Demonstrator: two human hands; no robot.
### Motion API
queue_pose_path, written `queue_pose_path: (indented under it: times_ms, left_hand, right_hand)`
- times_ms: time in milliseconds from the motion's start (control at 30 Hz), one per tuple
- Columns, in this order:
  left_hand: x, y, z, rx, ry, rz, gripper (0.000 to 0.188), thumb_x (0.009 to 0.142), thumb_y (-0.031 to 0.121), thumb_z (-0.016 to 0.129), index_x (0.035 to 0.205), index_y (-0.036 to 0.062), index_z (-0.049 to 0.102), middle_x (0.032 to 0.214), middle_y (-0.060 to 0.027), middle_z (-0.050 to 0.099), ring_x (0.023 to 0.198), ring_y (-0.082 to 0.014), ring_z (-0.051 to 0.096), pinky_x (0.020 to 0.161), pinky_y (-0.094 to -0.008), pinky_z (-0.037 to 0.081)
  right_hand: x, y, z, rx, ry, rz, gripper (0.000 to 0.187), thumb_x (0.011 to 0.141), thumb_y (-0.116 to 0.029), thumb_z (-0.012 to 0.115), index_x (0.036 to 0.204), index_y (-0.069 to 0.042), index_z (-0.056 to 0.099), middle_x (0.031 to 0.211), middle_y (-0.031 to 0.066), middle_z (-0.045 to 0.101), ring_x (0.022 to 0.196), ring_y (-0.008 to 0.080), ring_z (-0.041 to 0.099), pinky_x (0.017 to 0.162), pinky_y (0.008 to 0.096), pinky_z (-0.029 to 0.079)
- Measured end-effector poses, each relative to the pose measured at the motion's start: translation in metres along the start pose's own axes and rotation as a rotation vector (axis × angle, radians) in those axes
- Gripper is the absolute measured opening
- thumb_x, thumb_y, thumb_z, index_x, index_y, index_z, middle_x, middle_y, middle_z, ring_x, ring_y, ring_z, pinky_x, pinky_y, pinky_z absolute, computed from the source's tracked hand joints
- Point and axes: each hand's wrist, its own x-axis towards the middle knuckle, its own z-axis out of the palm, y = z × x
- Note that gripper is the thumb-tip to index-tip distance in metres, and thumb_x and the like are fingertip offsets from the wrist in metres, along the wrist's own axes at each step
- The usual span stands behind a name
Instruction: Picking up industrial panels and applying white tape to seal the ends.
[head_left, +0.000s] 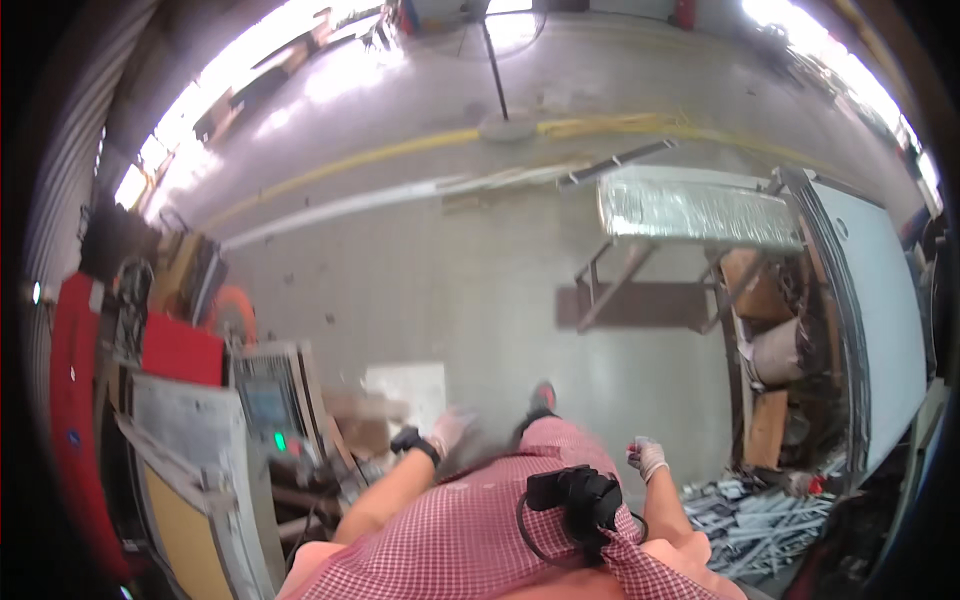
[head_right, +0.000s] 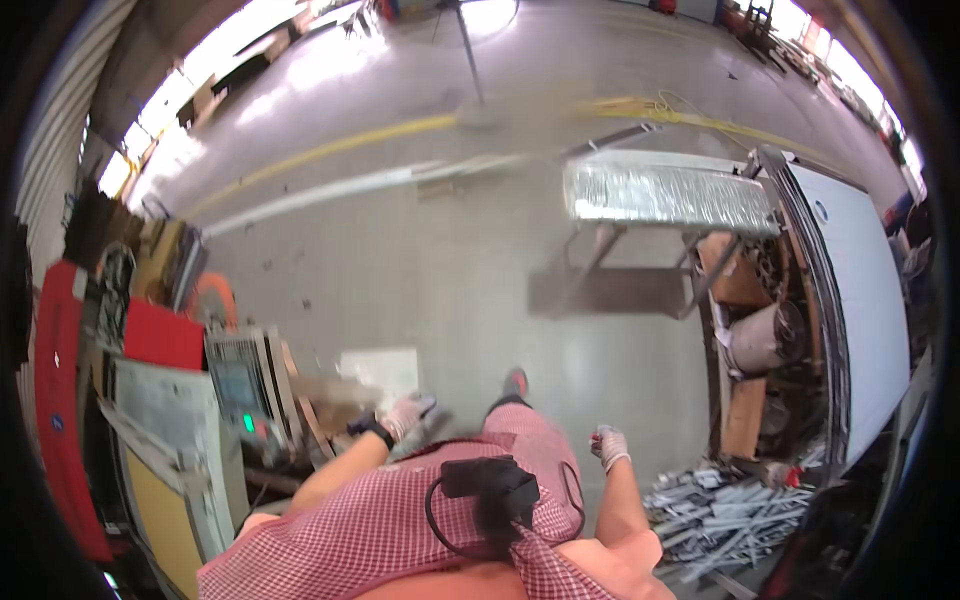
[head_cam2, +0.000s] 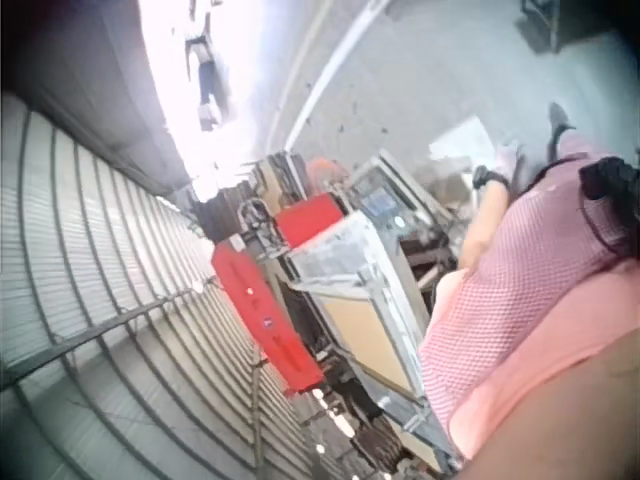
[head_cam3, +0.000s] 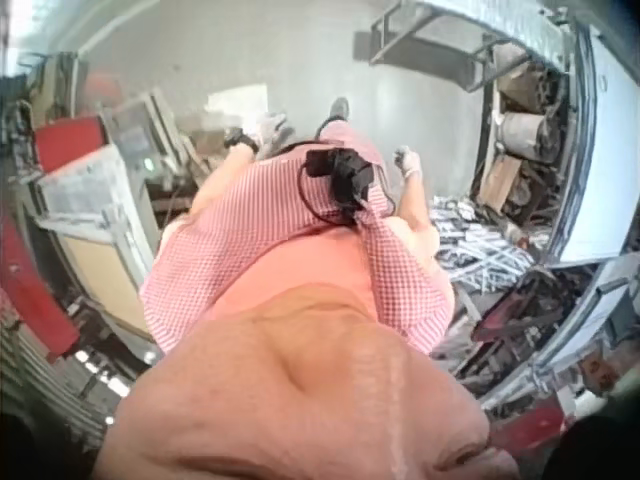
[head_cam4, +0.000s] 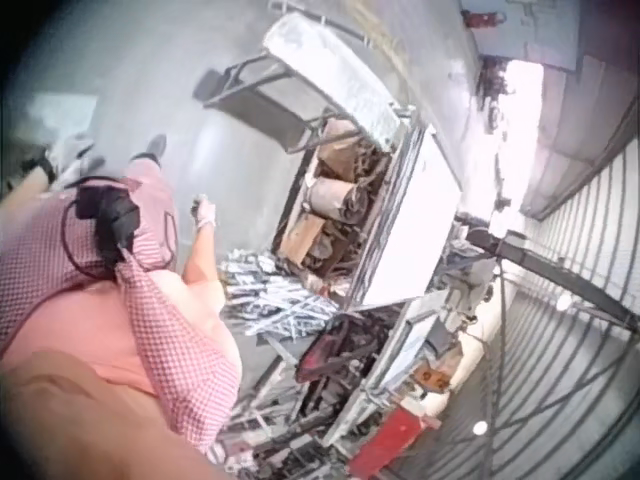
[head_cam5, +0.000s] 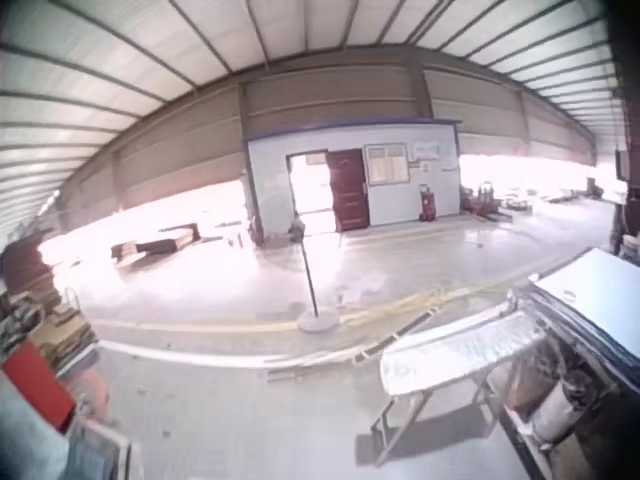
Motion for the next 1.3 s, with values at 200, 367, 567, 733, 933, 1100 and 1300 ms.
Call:
queue_pose_path:
  times_ms: [200, 367, 567, 733, 933, 1100, 1300]
  left_hand:
    - [0.16, -0.06, -0.135, -0.251, -0.253, -0.462, 0.028, 0.091, 0.031, 0.06, 0.091, 0.0034, 0.067, 0.077, -0.0071, 0.064, 0.074, -0.0198, 0.062, 0.067, -0.0351, 0.048]
    - [0.345, -0.12, -0.207, -0.357, -0.383, -0.637, 0.031, 0.091, 0.033, 0.058, 0.079, 0.0063, 0.068, 0.068, -0.0027, 0.06, 0.062, -0.016, 0.054, 0.056, -0.0307, 0.042]
    - [0.715, -0.163, -0.266, 0.33, -0.692, -0.11, 0.022, 0.091, 0.022, 0.058, 0.093, 0.0065, 0.073, 0.083, -0.0112, 0.073, 0.074, -0.0198, 0.07, 0.061, -0.0332, 0.053]
    - [1.036, -0.061, -0.299, -0.336, -0.528, -0.421, 0.02, 0.091, 0.021, 0.059, 0.084, 0.0057, 0.07, 0.075, -0.0059, 0.07, 0.062, -0.0159, 0.064, 0.053, -0.0291, 0.047]
    - [1.291, 0.082, -0.249, -0.106, -0.691, -0.033, 0.019, 0.089, 0.022, 0.061, 0.087, 0.0051, 0.069, 0.076, -0.0049, 0.068, 0.065, -0.0136, 0.063, 0.055, -0.0281, 0.045]
    - [1.278, 0.285, -0.138, -0.294, -0.942, -0.216, 0.016, 0.092, 0.013, 0.062, 0.103, 0.0041, 0.07, 0.087, -0.0056, 0.068, 0.079, -0.0163, 0.066, 0.066, -0.03, 0.052]
    - [1.302, 0.439, 0.008, 0.078, -1.36, 0.487, 0.025, 0.096, 0.018, 0.063, 0.111, -0.0026, 0.065, 0.106, -0.0083, 0.07, 0.103, -0.0167, 0.067, 0.089, -0.0303, 0.054]
  right_hand:
    - [0.088, -0.289, 0.222, 0.187, -0.134, -0.124, 0.078, 0.087, -0.053, 0.067, 0.148, -0.013, 0.039, 0.144, 0.011, 0.048, 0.117, 0.0238, 0.053, 0.095, 0.0444, 0.045]
    - [0.155, -0.418, 0.307, 0.691, -0.024, -0.072, 0.05, 0.089, -0.049, 0.06, 0.129, -0.018, 0.055, 0.129, -0.0014, 0.06, 0.102, 0.0217, 0.06, 0.079, 0.0389, 0.048]
    - [0.149, -0.475, 0.346, 1.247, 0.059, -0.19, 0.067, 0.097, -0.05, 0.054, 0.147, -0.008, 0.042, 0.142, 0.0136, 0.054, 0.129, 0.0336, 0.053, 0.108, 0.049, 0.045]
    - [0.166, -0.433, 0.361, 1.091, 0.573, -0.296, 0.076, 0.1, -0.057, 0.045, 0.151, -0.001, 0.036, 0.143, 0.0145, 0.053, 0.129, 0.0268, 0.053, 0.109, 0.0376, 0.041]
    - [0.142, -0.427, 0.37, 0.772, 1.022, 0.039, 0.08, 0.095, -0.06, 0.05, 0.136, 0.008, 0.053, 0.136, 0.0227, 0.058, 0.124, 0.0323, 0.056, 0.105, 0.0401, 0.04]
    - [0.156, -0.578, 0.249, 0.383, 1.317, 0.132, 0.081, 0.086, -0.039, 0.071, 0.145, 0.007, 0.039, 0.144, 0.029, 0.048, 0.132, 0.0404, 0.049, 0.111, 0.0419, 0.037]
    - [0.237, -0.745, 0.008, -0.019, 1.535, -0.074, 0.059, 0.085, -0.034, 0.068, 0.134, -0.004, 0.055, 0.138, 0.023, 0.055, 0.124, 0.04, 0.054, 0.108, 0.0422, 0.039]
